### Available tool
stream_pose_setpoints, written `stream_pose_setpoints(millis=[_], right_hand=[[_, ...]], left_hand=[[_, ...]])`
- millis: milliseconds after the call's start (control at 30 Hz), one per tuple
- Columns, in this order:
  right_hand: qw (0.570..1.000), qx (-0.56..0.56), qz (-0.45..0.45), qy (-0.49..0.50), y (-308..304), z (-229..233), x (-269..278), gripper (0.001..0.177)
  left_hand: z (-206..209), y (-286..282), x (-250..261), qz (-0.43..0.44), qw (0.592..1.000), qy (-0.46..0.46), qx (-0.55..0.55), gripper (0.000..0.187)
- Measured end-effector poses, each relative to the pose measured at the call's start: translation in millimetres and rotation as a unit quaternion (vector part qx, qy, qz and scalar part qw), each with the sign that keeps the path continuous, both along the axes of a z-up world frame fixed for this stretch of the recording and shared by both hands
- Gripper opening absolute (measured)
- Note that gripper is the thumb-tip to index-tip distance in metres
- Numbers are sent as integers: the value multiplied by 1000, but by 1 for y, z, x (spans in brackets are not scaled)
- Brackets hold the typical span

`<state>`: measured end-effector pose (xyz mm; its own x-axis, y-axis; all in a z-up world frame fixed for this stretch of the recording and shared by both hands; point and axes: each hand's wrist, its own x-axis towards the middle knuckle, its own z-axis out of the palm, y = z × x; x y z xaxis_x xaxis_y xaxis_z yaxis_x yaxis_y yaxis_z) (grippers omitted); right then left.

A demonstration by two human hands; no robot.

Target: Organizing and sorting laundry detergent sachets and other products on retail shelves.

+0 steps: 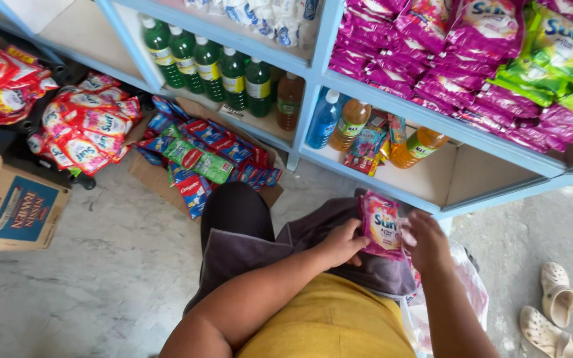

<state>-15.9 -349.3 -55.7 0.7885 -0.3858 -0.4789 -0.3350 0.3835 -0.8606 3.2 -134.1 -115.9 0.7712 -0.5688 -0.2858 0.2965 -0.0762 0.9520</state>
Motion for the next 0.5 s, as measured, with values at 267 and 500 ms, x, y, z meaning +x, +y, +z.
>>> stream_pose_setpoints(millis=[267, 500], right_hand=[[996, 9, 67, 54, -3, -30, -47, 37], [981, -145, 125, 31, 13, -41, -53, 41]], left_hand=[[-16, -2, 6, 12, 999, -45, 14, 39], [-44, 6, 19, 42, 999, -30, 5, 43]])
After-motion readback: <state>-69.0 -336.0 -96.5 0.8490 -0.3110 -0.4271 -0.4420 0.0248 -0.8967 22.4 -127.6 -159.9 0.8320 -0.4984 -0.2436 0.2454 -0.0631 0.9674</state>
